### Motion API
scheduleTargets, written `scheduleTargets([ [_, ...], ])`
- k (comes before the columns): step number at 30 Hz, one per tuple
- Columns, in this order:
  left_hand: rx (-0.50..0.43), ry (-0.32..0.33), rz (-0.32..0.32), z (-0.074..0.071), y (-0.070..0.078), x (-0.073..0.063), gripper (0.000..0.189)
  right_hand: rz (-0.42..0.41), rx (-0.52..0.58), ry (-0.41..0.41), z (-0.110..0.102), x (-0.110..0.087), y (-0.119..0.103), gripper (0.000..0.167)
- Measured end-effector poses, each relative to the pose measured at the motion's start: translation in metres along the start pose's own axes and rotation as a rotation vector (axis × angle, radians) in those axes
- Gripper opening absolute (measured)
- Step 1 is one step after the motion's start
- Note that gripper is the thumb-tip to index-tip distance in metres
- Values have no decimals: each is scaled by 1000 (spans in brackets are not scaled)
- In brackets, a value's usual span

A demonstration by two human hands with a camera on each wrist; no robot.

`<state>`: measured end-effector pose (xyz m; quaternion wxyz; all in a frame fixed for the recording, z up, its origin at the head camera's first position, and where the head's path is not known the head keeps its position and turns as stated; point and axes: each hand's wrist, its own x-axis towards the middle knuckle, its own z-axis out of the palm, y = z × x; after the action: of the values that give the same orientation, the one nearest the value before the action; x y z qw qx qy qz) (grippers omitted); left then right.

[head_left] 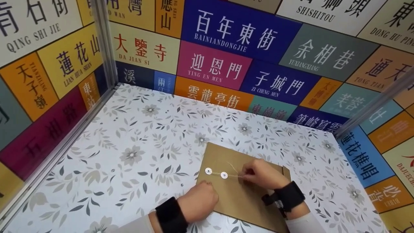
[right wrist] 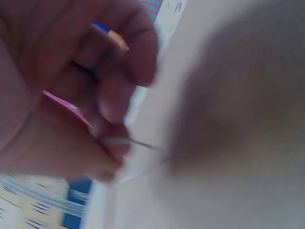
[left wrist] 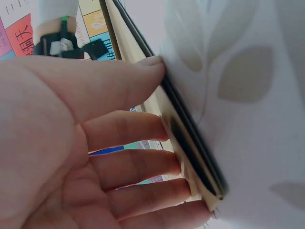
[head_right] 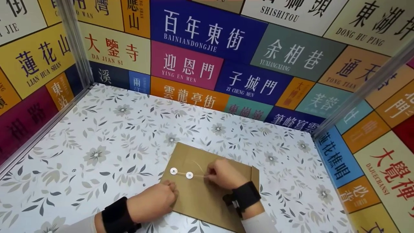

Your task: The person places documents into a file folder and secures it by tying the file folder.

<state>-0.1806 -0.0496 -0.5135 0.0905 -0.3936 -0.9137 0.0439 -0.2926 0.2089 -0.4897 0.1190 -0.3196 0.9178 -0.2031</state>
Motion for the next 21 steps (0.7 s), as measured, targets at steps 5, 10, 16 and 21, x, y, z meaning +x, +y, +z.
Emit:
scheduleTargets([
  [5, 7, 21, 12, 1, -1, 0, 14, -3, 50, -139, -5, -18, -11, 19],
  [10, -11, 21, 7, 2, -1, -1, 13, 41, 63, -206, -6, -27, -19, 20],
  [16, 6, 25, 14, 3, 0, -1, 13, 135, 24, -102, -13, -36, -7, 18],
  [21, 23, 21, 13, 4, 0, 0, 12, 206, -38, 69, -20, -38, 8, 17],
])
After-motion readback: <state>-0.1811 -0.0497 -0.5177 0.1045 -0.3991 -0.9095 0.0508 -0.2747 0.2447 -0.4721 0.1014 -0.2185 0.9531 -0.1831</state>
